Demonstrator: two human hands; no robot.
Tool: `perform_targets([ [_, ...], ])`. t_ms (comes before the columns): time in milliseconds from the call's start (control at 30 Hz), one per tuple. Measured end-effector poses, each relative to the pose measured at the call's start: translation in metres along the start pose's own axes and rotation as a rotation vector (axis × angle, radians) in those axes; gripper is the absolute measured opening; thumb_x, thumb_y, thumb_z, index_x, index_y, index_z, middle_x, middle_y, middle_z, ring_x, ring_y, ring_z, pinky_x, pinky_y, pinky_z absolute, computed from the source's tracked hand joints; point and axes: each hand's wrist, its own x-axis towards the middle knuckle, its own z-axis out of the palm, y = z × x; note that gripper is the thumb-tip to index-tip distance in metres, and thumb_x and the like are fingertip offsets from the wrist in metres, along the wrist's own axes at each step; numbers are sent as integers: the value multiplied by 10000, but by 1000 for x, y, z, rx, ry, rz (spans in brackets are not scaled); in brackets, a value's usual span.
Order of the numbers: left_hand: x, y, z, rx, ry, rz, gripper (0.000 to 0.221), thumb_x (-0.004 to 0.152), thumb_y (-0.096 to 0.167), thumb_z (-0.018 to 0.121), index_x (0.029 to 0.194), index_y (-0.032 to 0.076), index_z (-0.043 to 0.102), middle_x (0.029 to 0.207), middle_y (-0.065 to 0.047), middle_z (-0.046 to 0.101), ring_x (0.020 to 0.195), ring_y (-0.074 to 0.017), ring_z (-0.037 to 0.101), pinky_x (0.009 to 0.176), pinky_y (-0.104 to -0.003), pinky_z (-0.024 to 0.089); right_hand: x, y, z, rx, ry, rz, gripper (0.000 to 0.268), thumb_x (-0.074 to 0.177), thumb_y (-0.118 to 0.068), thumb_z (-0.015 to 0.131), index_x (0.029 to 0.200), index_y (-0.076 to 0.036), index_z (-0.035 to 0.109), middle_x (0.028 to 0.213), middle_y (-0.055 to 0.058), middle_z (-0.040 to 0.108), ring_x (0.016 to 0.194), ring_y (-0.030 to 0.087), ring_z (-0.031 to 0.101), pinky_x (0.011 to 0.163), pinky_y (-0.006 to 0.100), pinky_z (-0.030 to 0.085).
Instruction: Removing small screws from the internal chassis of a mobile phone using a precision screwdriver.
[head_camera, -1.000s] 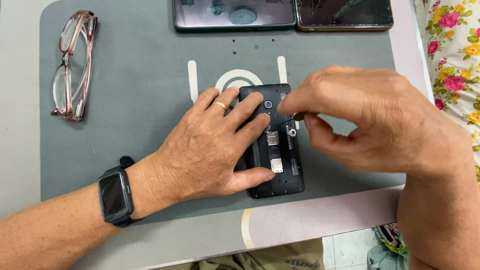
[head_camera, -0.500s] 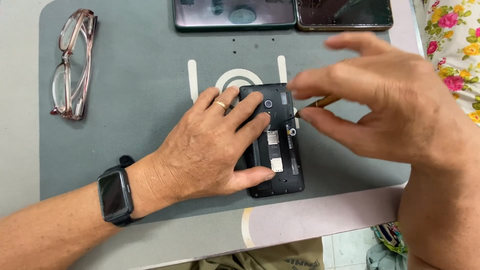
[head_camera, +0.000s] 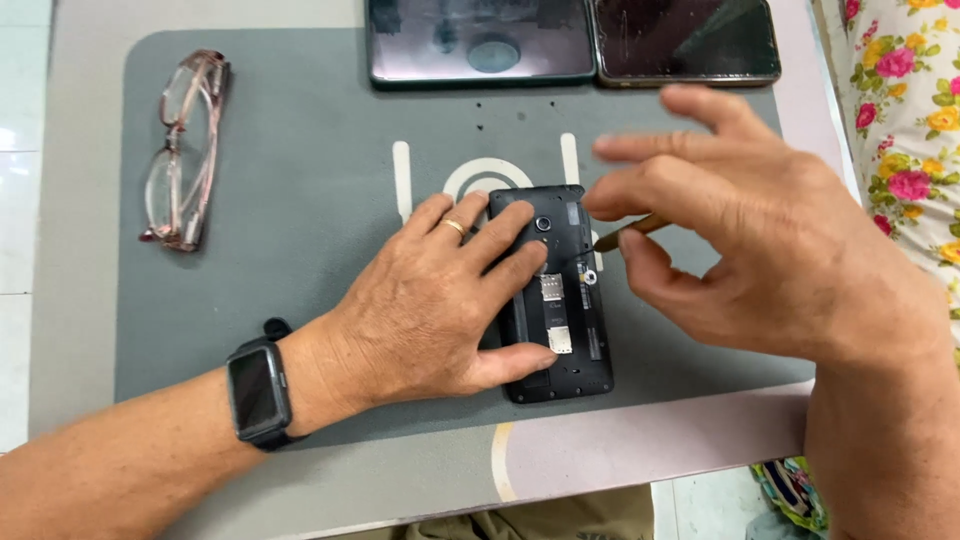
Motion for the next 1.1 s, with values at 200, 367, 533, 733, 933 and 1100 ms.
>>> perform_targets([
  [200, -1, 0, 2, -13, 9, 1, 805, 867, 702, 858, 1273, 28, 687, 1377, -191, 606, 1147, -450, 628, 959, -536, 520, -1, 1, 0, 66, -85, 101, 275, 950, 33, 678, 1165, -136, 706, 924, -48, 756, 677, 199, 666, 615, 375, 511],
  [367, -1, -1, 3, -4, 9, 22, 800, 889, 704, 844, 1256, 10, 697, 1372, -222, 617, 1151, -470, 637, 929, -531, 536, 5, 1, -3, 265, -121, 92, 365, 863, 92, 568, 1151, -104, 678, 980, 38, 742, 796, 209, 691, 740, 339, 545],
  [533, -1, 0, 3, 1, 8, 29, 806, 889, 699, 840, 1265, -1, 703, 1378, -241, 632, 1167, -480, 638, 951, -545, 545, 1, 7, 5, 126, -52, 82, 134, 1032, -30, 712, 1133, -119, 705, 882, -7, 727, 714, 223, 649, 658, 380, 497],
  [733, 0, -1, 1, -7, 6, 33, 793, 886, 679, 852, 1257, -4, 696, 1373, -241, 633, 1149, -480, 644, 933, -540, 548, 2, 6, 3, 182, -50, 38, 279, 944, 74, 649, 1164, -90, 699, 937, 10, 768, 753, 220, 692, 695, 372, 540],
  [933, -2, -2, 3, 10, -4, 38, 796, 894, 693, 829, 1288, 15, 698, 1397, -226, 629, 1178, -475, 646, 972, -545, 541, -3, 12, 6, 56, -27, 92, 128, 1060, -57, 749, 1167, -124, 726, 823, 2, 708, 632, 230, 599, 619, 389, 465],
  [1100, -2, -2, 2, 15, -5, 41, 789, 908, 696, 819, 1281, 12, 696, 1393, -229, 628, 1173, -474, 643, 962, -537, 544, -1, 9, 2, 124, -66, 45, 298, 944, 54, 661, 1187, -117, 691, 906, 1, 751, 688, 213, 657, 648, 381, 513],
])
